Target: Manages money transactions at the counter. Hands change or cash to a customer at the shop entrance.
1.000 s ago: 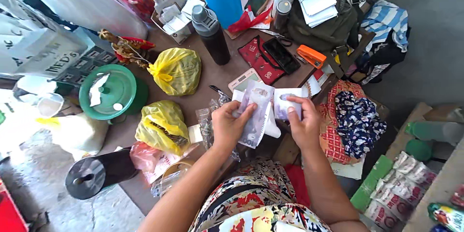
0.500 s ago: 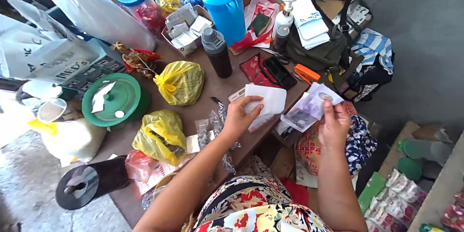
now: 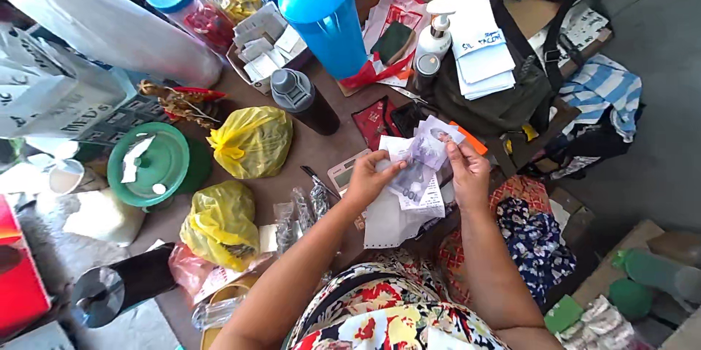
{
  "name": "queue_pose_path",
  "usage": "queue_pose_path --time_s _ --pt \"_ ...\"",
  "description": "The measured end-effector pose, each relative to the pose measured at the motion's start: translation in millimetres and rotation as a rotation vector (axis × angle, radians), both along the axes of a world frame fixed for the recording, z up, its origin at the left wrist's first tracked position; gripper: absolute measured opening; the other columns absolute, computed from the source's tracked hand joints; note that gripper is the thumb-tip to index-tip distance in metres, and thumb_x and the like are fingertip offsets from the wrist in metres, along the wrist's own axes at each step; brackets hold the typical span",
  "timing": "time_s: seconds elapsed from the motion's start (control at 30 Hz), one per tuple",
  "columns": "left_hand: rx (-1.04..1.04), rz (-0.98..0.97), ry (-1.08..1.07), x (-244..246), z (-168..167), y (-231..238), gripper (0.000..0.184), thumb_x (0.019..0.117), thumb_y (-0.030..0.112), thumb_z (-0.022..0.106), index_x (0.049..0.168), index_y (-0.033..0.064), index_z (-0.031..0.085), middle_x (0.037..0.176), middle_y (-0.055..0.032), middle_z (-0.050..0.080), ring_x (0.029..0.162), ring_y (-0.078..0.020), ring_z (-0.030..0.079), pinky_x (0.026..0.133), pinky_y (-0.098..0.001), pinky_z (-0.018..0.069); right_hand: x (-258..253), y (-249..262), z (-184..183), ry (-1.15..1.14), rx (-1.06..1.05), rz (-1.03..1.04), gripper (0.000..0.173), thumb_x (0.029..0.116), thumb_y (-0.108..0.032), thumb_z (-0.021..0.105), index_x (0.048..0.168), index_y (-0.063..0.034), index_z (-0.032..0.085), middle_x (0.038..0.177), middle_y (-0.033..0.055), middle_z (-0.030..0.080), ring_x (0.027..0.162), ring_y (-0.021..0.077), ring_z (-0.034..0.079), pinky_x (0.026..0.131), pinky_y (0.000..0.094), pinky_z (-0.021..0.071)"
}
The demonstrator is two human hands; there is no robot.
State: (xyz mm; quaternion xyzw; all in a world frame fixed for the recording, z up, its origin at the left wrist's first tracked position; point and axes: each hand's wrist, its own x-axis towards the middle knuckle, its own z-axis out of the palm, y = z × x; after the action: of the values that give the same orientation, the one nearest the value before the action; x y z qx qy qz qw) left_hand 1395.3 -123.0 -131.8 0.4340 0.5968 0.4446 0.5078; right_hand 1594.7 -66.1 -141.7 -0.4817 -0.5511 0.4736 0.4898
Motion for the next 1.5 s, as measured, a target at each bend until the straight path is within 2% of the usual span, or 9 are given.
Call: queue_pose_path --time_s 0.23,0.33,0.43,0.67,0.83,0.93,1.17,1.33,1.5 --pt "-0.071 0.247 -0.003 -30 -34 51 0.044 0.0963 0.008 0.068 0.135 -0.0039 0.05 0.113 -0.0154 0.069 0.095 -0.0173 0.071 0.084 -0.0375 0.0611 36 25 1 0.249 -0.156 -0.25 0.014 0.1044 -0.015 0.058 0.113 -0.0101 0.068 0.104 -0.0036 0.072 0.098 0.0085 0.07 0.092 0.0325 0.0593" --pt "-0.057 0.209 0.16 -41 -32 65 0.09 0.0965 0.015 0.067 0.162 0.0011 0.006 0.154 -0.0259 0.04 0.128 -0.027 0.059 0.101 -0.041 0.0553 59 19 -1 0.182 -0.114 -0.185 0.027 0.1 -0.006 0.062 0.127 -0.0092 0.059 0.112 -0.0027 0.07 0.103 0.0097 0.069 0.094 0.0328 0.0589" --pt "0.047 0.122 0.408 -27 -7 53 0.098 0.0948 0.025 0.069 0.163 -0.0001 0.004 0.168 -0.0284 0.009 0.151 -0.0357 0.031 0.119 -0.0469 0.0377 68 0 -4 0.012 -0.161 -0.052 0.062 0.0972 -0.003 0.062 0.153 -0.0067 0.036 0.118 0.0006 0.067 0.103 0.0084 0.069 0.09 0.029 0.0595" --pt "-0.032 -0.333 -0.169 41 -4 -8 0.065 0.0958 -0.002 0.062 0.154 0.0035 0.034 0.129 -0.0114 0.064 0.104 -0.0122 0.069 0.091 -0.0308 0.0594 33 -52 -5 0.116 -0.31 0.134 0.053 0.0971 -0.005 0.065 0.146 -0.0052 0.046 0.114 0.0018 0.07 0.094 0.0069 0.07 0.084 0.0262 0.0609" --pt "-0.129 -0.261 0.297 0 -2 -43 0.033 0.0971 0.0 0.04 0.119 -0.0012 0.064 0.098 -0.0087 0.069 0.08 -0.0107 0.064 0.073 -0.0315 0.0547 90 -77 -42 -0.717 -0.231 0.36 0.022 0.0982 -0.007 0.057 0.109 -0.0003 0.076 0.109 0.0174 0.072 0.109 0.0345 0.067 0.096 0.0547 0.0523" --pt "-0.259 -0.657 0.462 10 2 -60 0.026 0.0988 0.002 0.047 0.11 -0.0031 0.07 0.092 -0.019 0.071 0.085 -0.0307 0.07 0.079 -0.0535 0.0554 84 -92 -70 -1.02 -0.358 0.834 0.032 0.1012 -0.003 0.05 0.116 -0.0112 0.078 0.124 0.0152 0.071 0.127 0.0406 0.056 0.108 0.0626 0.0373" --pt "-0.107 -1.532 0.876 87 -56 -65 0.049 0.1045 -0.001 0.04 0.152 0.0062 0.046 0.164 -0.0149 0.035 0.098 -0.0433 0.068 0.077 -0.0583 0.055 83 -70 -92 -1.006 -0.148 0.937 0.038 0.095 0.007 0.055 0.113 -0.0155 0.08 0.118 0.0043 0.075 0.117 0.034 0.062 0.101 0.0566 0.0453" --pt "-0.527 -1.331 1.042 114 -50 -70 0.047 0.1083 0.004 0.033 0.155 -0.004 0.031 0.116 -0.0297 0.065 0.103 -0.0467 0.067 0.088 -0.0575 0.0529 95 -64 -101 -1.009 -0.112 0.888 0.045 0.0959 0.007 0.053 0.113 -0.0234 0.081 0.121 -0.0022 0.075 0.113 0.0303 0.065 0.097 0.0568 0.0451" --pt "-0.612 -1.273 1.143 119 -45 -70 0.046 0.1081 0.003 0.032 0.153 -0.0065 0.032 0.111 -0.0305 0.065 0.098 -0.0469 0.068 0.084 -0.0573 0.0534 79 -72 -95 -1.157 -0.145 0.813 0.038 0.0987 0.004 0.053 0.112 -0.0188 0.08 0.116 0.0046 0.076 0.114 0.0307 0.066 0.1 0.0547 0.0432"
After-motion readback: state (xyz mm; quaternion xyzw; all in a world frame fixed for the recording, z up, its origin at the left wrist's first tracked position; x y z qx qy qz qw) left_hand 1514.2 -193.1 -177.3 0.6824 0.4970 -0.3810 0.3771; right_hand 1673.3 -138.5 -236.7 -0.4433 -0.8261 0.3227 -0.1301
